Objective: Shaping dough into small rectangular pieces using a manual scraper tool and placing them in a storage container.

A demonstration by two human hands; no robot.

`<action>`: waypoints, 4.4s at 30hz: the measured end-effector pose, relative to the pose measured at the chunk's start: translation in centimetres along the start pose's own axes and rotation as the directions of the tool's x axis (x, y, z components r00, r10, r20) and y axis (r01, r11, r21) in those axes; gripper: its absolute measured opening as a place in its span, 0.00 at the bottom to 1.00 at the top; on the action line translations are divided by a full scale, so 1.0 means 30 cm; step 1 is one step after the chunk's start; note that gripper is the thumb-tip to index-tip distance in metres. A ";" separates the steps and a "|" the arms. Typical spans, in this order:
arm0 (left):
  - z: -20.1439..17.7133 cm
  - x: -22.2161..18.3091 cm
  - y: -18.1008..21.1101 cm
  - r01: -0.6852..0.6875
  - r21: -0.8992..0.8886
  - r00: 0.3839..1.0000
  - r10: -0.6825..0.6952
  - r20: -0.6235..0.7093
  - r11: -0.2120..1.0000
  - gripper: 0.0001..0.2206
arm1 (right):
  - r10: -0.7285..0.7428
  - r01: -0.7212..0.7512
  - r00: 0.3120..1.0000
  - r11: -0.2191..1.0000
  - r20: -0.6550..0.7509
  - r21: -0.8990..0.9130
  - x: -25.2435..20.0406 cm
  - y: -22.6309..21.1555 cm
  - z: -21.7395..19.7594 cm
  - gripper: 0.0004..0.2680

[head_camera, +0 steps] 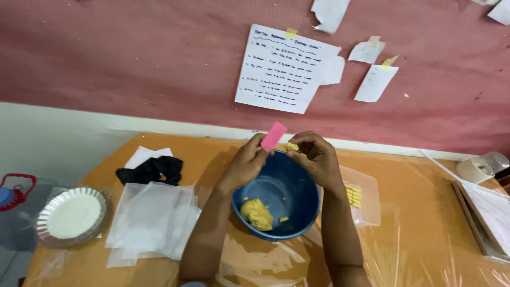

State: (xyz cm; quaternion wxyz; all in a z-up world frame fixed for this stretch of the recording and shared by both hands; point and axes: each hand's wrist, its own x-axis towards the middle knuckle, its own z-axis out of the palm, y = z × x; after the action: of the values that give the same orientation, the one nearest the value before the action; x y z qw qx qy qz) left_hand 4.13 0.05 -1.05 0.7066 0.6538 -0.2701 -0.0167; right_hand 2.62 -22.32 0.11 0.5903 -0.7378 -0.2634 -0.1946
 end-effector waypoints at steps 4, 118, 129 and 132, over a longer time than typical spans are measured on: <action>-0.044 0.001 0.003 -0.010 0.098 1.000 0.008 0.028 0.995 0.12 | -0.034 0.034 0.999 0.991 0.004 -0.128 0.037 -0.044 0.079 0.10; 0.120 -0.009 0.105 -0.443 0.200 0.891 0.453 -0.008 0.874 0.22 | 0.181 -0.175 0.983 0.936 0.010 0.306 -0.097 0.065 -0.036 0.04; 0.036 -0.016 0.059 -0.167 0.120 0.946 0.194 -0.261 0.979 0.10 | 0.137 -0.139 0.985 0.990 0.109 0.007 -0.066 -0.059 -0.115 0.07; 0.031 -0.007 0.030 -0.134 0.091 0.943 0.156 -0.296 0.987 0.11 | 0.063 -0.050 0.988 0.994 0.138 -0.097 -0.040 -0.117 -0.104 0.07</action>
State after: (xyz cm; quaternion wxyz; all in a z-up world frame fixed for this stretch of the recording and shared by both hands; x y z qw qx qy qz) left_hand 3.28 -0.61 -0.29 0.7156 0.6513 -0.2068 0.1448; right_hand -0.42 -24.95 2.80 0.5405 -0.7836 -0.2738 -0.1373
